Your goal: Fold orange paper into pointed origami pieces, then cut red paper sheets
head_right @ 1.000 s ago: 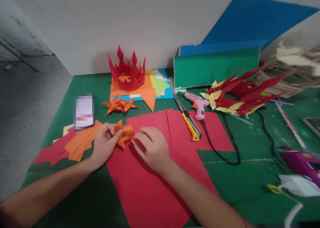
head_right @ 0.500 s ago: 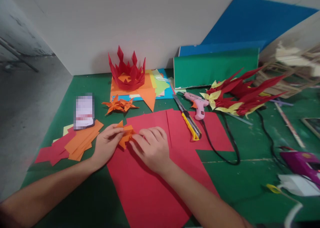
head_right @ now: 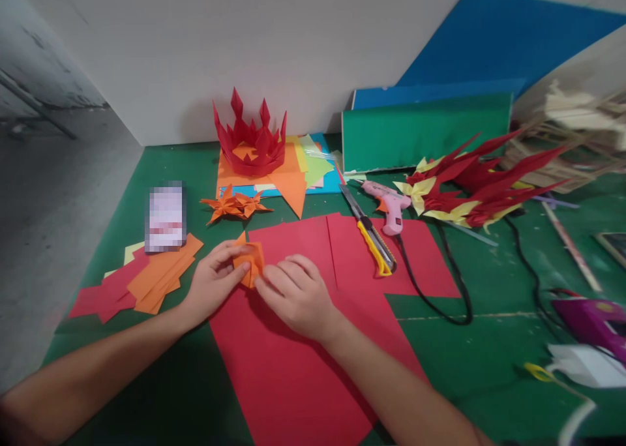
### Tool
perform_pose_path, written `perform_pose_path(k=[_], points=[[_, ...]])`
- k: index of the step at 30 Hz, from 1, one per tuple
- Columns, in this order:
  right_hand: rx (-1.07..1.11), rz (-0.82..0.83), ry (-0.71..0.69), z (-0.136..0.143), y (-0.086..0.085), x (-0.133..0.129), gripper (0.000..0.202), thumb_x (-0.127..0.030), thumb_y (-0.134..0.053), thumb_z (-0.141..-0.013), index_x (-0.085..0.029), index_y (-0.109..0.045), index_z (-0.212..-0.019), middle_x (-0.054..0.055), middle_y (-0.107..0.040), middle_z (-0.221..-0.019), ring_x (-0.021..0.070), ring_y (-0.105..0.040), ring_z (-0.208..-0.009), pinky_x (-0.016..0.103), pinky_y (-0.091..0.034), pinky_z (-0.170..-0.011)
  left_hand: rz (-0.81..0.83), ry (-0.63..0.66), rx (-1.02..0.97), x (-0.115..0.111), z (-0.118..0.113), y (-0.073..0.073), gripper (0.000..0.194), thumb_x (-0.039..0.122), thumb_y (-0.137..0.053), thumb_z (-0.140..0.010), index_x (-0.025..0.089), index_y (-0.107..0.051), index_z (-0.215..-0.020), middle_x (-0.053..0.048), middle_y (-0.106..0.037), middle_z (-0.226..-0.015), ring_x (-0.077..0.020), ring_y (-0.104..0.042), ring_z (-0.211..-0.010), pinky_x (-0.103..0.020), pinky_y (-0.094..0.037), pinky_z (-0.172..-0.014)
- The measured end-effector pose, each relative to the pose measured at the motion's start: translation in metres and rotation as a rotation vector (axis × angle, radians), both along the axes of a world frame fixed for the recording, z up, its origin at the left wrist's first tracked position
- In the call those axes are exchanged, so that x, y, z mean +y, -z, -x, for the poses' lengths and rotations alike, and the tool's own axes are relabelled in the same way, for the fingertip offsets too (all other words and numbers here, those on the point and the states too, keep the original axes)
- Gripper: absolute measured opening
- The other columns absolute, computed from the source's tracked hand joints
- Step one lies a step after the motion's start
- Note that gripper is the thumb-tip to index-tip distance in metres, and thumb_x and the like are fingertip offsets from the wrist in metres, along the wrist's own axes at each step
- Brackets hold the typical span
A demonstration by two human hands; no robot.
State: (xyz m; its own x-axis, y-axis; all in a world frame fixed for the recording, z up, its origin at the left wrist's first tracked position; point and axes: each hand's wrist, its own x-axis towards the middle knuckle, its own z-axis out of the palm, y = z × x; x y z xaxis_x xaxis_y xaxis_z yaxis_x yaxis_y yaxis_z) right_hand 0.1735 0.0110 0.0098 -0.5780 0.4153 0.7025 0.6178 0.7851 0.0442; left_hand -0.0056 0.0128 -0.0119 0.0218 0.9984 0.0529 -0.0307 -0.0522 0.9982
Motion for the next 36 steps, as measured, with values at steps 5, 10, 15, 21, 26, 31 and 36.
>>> perform_pose_path(k=[5,10,15,21,26,31,36], points=[[-0.063,0.035,-0.033,-0.002,0.002,0.003,0.018,-0.011,-0.055,-0.084,-0.023,-0.067,-0.079,0.001,-0.066,-0.077,0.0139,-0.053,-0.079,0.033,-0.040,-0.091,-0.008,0.023,-0.035,0.001,0.001,0.003,0.019,0.024,-0.068,-0.075,0.020,-0.072,-0.094,-0.005,-0.057,-0.098,-0.0162,-0.061,-0.094,-0.028,-0.055,-0.078],[-0.071,0.035,-0.041,-0.004,0.006,0.005,0.018,-0.011,-0.054,-0.085,-0.023,-0.066,-0.079,0.001,-0.066,-0.078,0.0140,-0.054,-0.080,0.033,-0.039,-0.092,-0.002,0.048,-0.029,0.002,0.003,0.006,0.021,0.029,-0.070,-0.076,0.020,-0.071,-0.095,-0.006,-0.057,-0.101,-0.0177,-0.061,-0.096,-0.032,-0.055,-0.081],[-0.005,0.048,0.009,-0.005,0.006,0.004,0.012,-0.013,-0.061,-0.082,-0.024,-0.066,-0.084,0.001,-0.066,-0.078,0.0152,-0.053,-0.081,0.032,-0.040,-0.088,-0.007,0.061,-0.016,0.002,0.003,0.006,0.022,0.032,-0.070,-0.077,0.020,-0.071,-0.096,-0.007,-0.057,-0.103,-0.0183,-0.061,-0.097,-0.033,-0.055,-0.083],[-0.005,0.022,-0.036,-0.006,0.005,0.005,0.015,-0.010,-0.058,-0.084,-0.023,-0.066,-0.082,0.000,-0.068,-0.080,0.0141,-0.053,-0.081,0.032,-0.040,-0.089,0.004,0.065,0.011,0.002,0.004,0.006,0.025,0.035,-0.069,-0.078,0.019,-0.071,-0.097,-0.007,-0.057,-0.104,-0.0179,-0.060,-0.098,-0.031,-0.054,-0.083],[-0.028,-0.030,-0.054,-0.006,0.006,0.006,0.014,-0.012,-0.061,-0.083,-0.024,-0.067,-0.082,-0.002,-0.071,-0.084,0.0135,-0.054,-0.085,0.032,-0.038,-0.090,0.020,0.062,-0.007,0.002,0.003,0.005,0.025,0.036,-0.070,-0.076,0.020,-0.071,-0.095,-0.007,-0.057,-0.104,-0.0178,-0.060,-0.098,-0.031,-0.055,-0.082],[-0.104,-0.035,-0.093,-0.010,0.001,0.005,0.020,-0.011,-0.056,-0.088,-0.026,-0.067,-0.082,-0.007,-0.074,-0.090,0.0111,-0.056,-0.086,0.030,-0.036,-0.085,0.030,0.077,-0.009,0.001,0.003,0.003,0.023,0.035,-0.069,-0.077,0.020,-0.071,-0.096,-0.007,-0.056,-0.104,-0.0177,-0.060,-0.098,-0.031,-0.055,-0.081],[-0.166,-0.032,-0.123,-0.014,-0.003,0.005,0.020,-0.009,-0.055,-0.088,-0.025,-0.067,-0.085,-0.006,-0.074,-0.095,0.0102,-0.059,-0.088,0.030,-0.035,-0.083,0.018,0.089,-0.012,0.001,0.002,0.004,0.023,0.033,-0.069,-0.077,0.019,-0.070,-0.095,-0.007,-0.056,-0.103,-0.0178,-0.060,-0.097,-0.031,-0.054,-0.081]])
